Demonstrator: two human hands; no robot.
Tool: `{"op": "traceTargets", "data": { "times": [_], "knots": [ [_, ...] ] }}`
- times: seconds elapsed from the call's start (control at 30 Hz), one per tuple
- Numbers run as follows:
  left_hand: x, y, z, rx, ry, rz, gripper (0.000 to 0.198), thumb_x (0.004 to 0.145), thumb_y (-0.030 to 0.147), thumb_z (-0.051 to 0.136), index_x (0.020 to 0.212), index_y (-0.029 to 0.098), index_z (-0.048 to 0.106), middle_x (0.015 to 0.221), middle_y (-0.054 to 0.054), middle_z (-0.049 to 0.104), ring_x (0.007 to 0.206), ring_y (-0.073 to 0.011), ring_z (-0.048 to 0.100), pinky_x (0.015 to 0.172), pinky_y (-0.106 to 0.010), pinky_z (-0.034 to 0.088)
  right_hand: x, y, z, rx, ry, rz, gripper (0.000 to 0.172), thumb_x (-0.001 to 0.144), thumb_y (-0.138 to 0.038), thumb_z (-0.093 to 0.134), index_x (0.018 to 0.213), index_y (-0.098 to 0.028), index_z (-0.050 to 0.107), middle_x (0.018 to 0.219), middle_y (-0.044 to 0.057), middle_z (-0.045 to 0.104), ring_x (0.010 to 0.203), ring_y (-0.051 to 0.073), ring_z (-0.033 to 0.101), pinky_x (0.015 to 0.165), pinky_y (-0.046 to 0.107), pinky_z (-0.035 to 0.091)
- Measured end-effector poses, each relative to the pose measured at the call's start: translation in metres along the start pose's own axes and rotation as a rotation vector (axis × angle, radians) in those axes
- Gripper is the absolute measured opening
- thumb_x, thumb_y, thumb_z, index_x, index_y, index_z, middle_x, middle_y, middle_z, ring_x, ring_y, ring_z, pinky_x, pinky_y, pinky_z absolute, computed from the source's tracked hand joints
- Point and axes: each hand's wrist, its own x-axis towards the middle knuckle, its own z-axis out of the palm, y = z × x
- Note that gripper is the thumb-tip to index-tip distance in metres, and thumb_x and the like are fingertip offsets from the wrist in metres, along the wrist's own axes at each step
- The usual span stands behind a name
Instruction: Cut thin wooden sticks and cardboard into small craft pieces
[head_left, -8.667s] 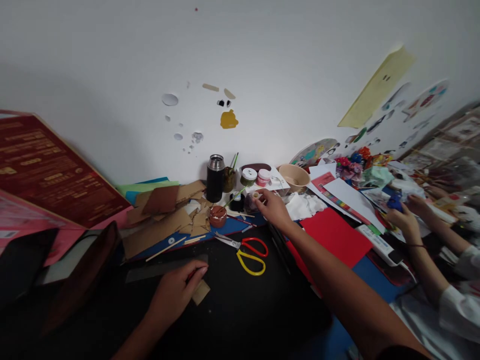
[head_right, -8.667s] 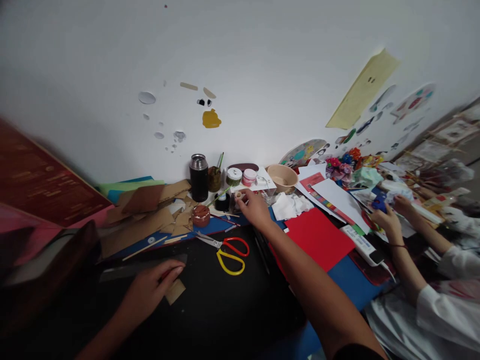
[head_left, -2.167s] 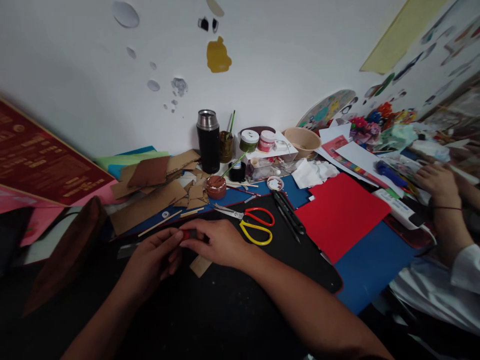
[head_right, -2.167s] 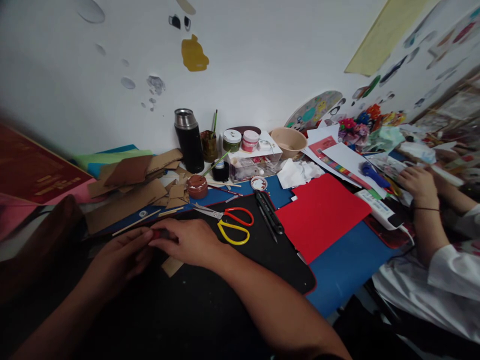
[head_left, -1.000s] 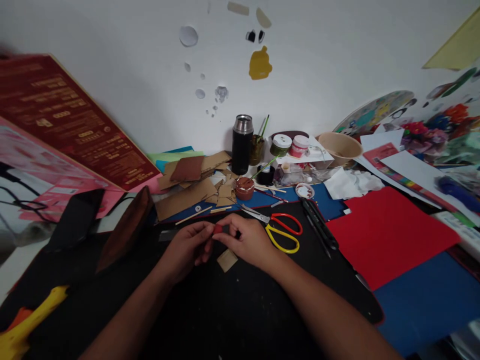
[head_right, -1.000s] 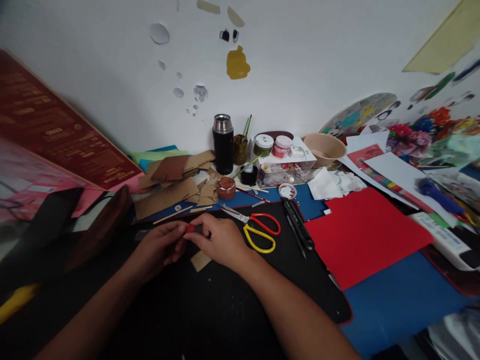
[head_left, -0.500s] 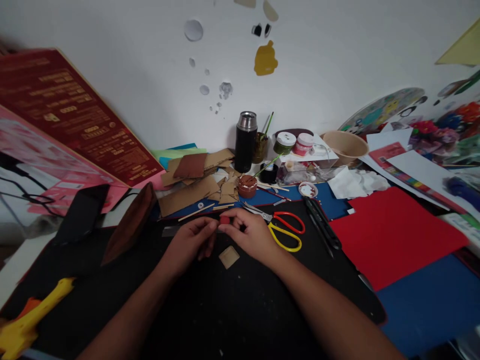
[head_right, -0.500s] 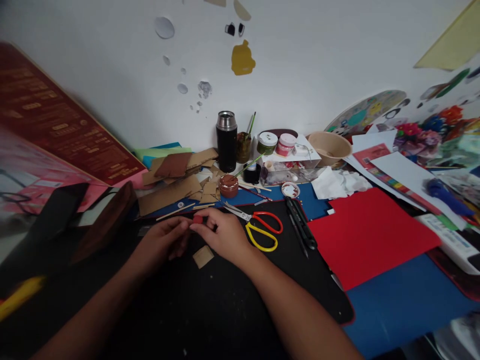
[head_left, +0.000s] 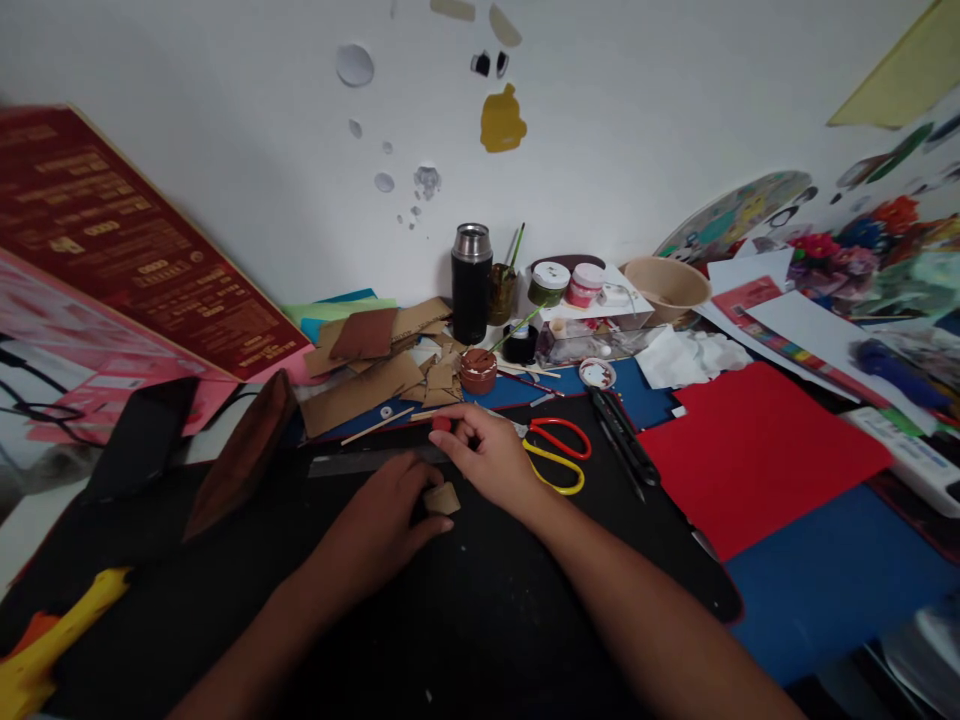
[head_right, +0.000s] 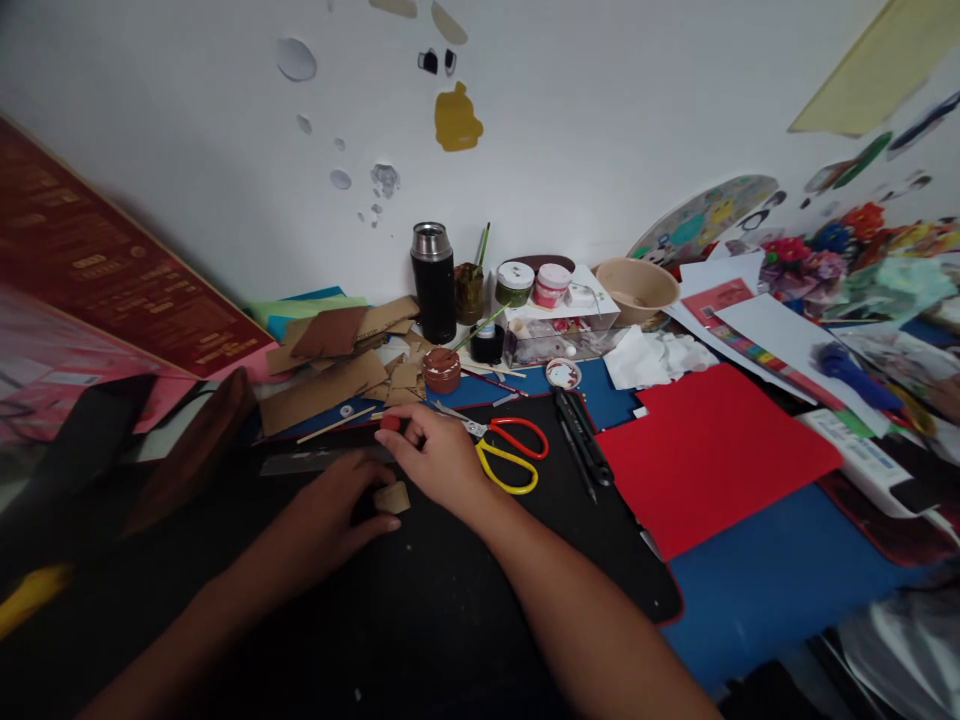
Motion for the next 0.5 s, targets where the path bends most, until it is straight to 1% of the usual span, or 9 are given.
{"op": "traceTargets", "data": {
  "times": [0.1,0.2,0.27,0.33,0.4,0.43,0.5],
  "knots": [
    [0.004,-0.003,-0.002,-0.023,0.009,0.004,0.023,0.083,0.024,0.076,0.103,0.023,0.066,0.112,-0.007,0.065,0.103,-0.0273,0.063,0.090,-0.042,0.051,0.000,0.001,0.001,0.001,-0.007,0.002,0.021,0.094,-0.034,0.069,0.109,-0.020,0.072,0.062,-0.008,0.051,0.056,0.010,0.047,0.057,0.022,0.036],
    [0.006,-0.005,-0.003,-0.045,0.030,0.012,0.020,0.085,0.027,0.072,0.103,0.022,0.067,0.109,-0.008,0.066,0.102,-0.0274,0.062,0.090,-0.042,0.050,0.001,0.003,0.000,0.009,0.000,0.008,0.023,0.094,-0.035,0.068,0.109,-0.019,0.071,0.060,-0.008,0.050,0.056,0.011,0.048,0.056,0.023,0.036],
    [0.007,-0.007,-0.005,-0.084,0.066,0.007,0.020,0.085,0.029,0.072,0.104,0.022,0.068,0.109,-0.008,0.067,0.101,-0.0270,0.062,0.090,-0.041,0.049,0.002,0.005,0.000,0.010,0.004,0.016,0.023,0.094,-0.036,0.068,0.110,-0.019,0.071,0.059,-0.008,0.050,0.055,0.011,0.048,0.055,0.023,0.036],
    [0.009,-0.008,-0.008,-0.167,0.108,-0.038,0.025,0.084,0.032,0.073,0.106,0.022,0.069,0.106,-0.007,0.069,0.096,-0.0258,0.063,0.086,-0.039,0.049,0.002,0.005,0.000,0.000,0.007,0.026,0.024,0.094,-0.037,0.068,0.110,-0.019,0.071,0.059,-0.008,0.050,0.055,0.012,0.048,0.055,0.023,0.036],
    [0.010,-0.008,-0.013,-0.341,0.143,-0.130,0.031,0.083,0.038,0.074,0.110,0.022,0.070,0.099,-0.005,0.070,0.088,-0.0233,0.063,0.081,-0.036,0.049,0.002,0.006,0.000,-0.003,0.013,0.033,0.025,0.094,-0.038,0.068,0.111,-0.020,0.071,0.059,-0.008,0.050,0.054,0.012,0.048,0.054,0.023,0.036],
    [0.012,-0.008,-0.015,-0.469,0.154,-0.185,0.034,0.084,0.041,0.074,0.111,0.022,0.071,0.094,-0.004,0.071,0.083,-0.0215,0.063,0.077,-0.033,0.049,0.002,0.006,0.000,-0.001,0.014,0.035,0.026,0.094,-0.039,0.068,0.112,-0.020,0.071,0.059,-0.007,0.050,0.054,0.012,0.048,0.054,0.023,0.036],
    [0.014,-0.007,-0.018,-0.780,0.174,-0.284,0.036,0.085,0.048,0.072,0.105,0.019,0.074,0.085,-0.004,0.072,0.072,-0.0177,0.061,0.067,-0.029,0.048,0.002,0.006,-0.001,0.009,0.013,0.035,0.028,0.094,-0.040,0.067,0.113,-0.020,0.071,0.059,-0.007,0.051,0.054,0.012,0.049,0.054,0.023,0.036]
  ]
}}
